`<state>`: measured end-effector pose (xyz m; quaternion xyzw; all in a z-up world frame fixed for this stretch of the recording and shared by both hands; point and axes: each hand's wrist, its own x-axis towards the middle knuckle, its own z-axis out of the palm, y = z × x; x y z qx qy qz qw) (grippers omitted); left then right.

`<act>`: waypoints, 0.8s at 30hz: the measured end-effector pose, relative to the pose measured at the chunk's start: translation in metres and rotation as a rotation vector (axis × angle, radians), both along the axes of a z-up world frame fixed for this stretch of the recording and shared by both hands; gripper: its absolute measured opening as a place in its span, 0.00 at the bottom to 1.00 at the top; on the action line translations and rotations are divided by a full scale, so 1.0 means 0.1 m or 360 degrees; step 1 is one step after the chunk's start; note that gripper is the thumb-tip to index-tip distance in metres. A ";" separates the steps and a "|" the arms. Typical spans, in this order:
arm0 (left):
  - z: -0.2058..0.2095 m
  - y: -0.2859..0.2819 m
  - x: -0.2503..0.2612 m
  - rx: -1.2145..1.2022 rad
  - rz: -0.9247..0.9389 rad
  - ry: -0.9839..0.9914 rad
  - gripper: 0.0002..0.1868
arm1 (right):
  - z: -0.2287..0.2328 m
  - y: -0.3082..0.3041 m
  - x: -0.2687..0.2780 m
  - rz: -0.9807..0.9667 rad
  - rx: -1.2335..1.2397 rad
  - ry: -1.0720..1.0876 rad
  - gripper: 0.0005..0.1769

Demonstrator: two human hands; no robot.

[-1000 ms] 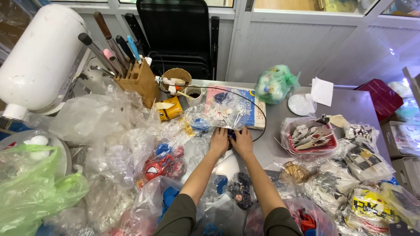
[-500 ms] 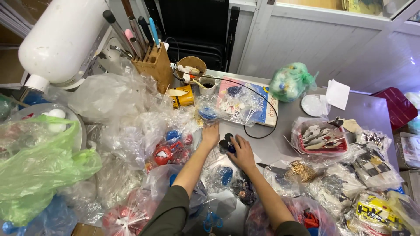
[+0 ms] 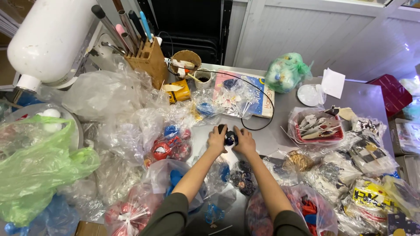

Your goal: Sorting and packaging various small accessories, pins, and figurines into plastic bags on a workspace table.

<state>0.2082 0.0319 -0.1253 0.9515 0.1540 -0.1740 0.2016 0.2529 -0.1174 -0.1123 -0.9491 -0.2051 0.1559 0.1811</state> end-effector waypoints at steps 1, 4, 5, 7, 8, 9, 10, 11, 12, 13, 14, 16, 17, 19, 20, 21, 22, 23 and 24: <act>-0.12 -0.01 0.02 0.0002 0.0005 0.0002 0.70 | -0.03 0.06 0.03 0.0005 0.0002 0.0002 0.62; -0.42 0.00 0.12 -0.0104 0.0110 -0.0117 0.58 | -0.26 0.21 0.19 0.0098 -0.0090 0.0033 0.58; -0.48 0.01 0.14 -0.0139 0.0160 -0.0142 0.54 | -0.44 0.24 0.24 0.0136 -0.0092 -0.0004 0.53; -0.52 0.04 0.16 -0.0174 0.0213 -0.0166 0.51 | -0.69 0.27 0.32 0.0176 -0.0092 -0.0039 0.47; -0.49 0.06 0.16 -0.0276 0.0275 -0.0204 0.46 | -0.74 0.26 0.36 0.0202 -0.0070 -0.0073 0.42; -0.46 0.09 0.17 -0.0378 0.0333 -0.0242 0.40 | -0.80 0.26 0.39 0.0224 -0.0046 -0.0108 0.37; -0.63 0.11 0.16 -0.0376 0.0333 -0.0240 0.40 | -0.77 0.25 0.38 0.0223 -0.0045 -0.0105 0.37; -0.79 0.15 0.18 -0.0423 0.0318 -0.0331 0.31 | -0.74 0.24 0.41 0.0219 -0.0025 -0.0037 0.37; -0.95 0.18 0.20 -0.0470 0.0303 -0.0423 0.23 | -0.70 0.23 0.43 0.0215 -0.0005 0.0032 0.37; -0.86 0.18 0.20 -0.0467 0.0300 -0.0426 0.23 | -0.74 0.20 0.46 0.0213 -0.0001 0.0028 0.37; -0.76 0.18 0.21 -0.0527 0.0302 -0.0411 0.24 | -0.77 0.17 0.49 0.0204 0.0032 0.0103 0.37; -0.66 0.18 0.21 -0.0585 0.0306 -0.0399 0.25 | -0.78 0.15 0.50 0.0197 0.0067 0.0175 0.37; -0.66 0.17 0.21 -0.0534 0.0203 -0.0461 0.26 | -0.76 0.15 0.47 0.0215 0.0120 0.0171 0.37; -0.71 0.16 0.21 -0.0485 0.0100 -0.0527 0.27 | -0.66 0.15 0.40 0.0233 0.0171 0.0163 0.36; -0.75 0.15 0.22 -0.0478 0.0072 -0.0479 0.28 | -0.58 0.15 0.36 0.0223 0.0206 0.0181 0.37; -0.80 0.15 0.21 -0.0471 0.0041 -0.0427 0.30 | -0.51 0.14 0.30 0.0210 0.0242 0.0202 0.38; -0.75 0.14 0.21 -0.0473 0.0038 -0.0427 0.30 | -0.52 0.13 0.27 0.0206 0.0240 0.0201 0.38; -0.70 0.14 0.21 -0.0444 -0.0017 -0.0358 0.31 | -0.53 0.11 0.25 0.0180 0.0265 0.0227 0.40; -0.65 0.14 0.20 -0.0414 -0.0072 -0.0288 0.32 | -0.55 0.10 0.23 0.0153 0.0290 0.0253 0.42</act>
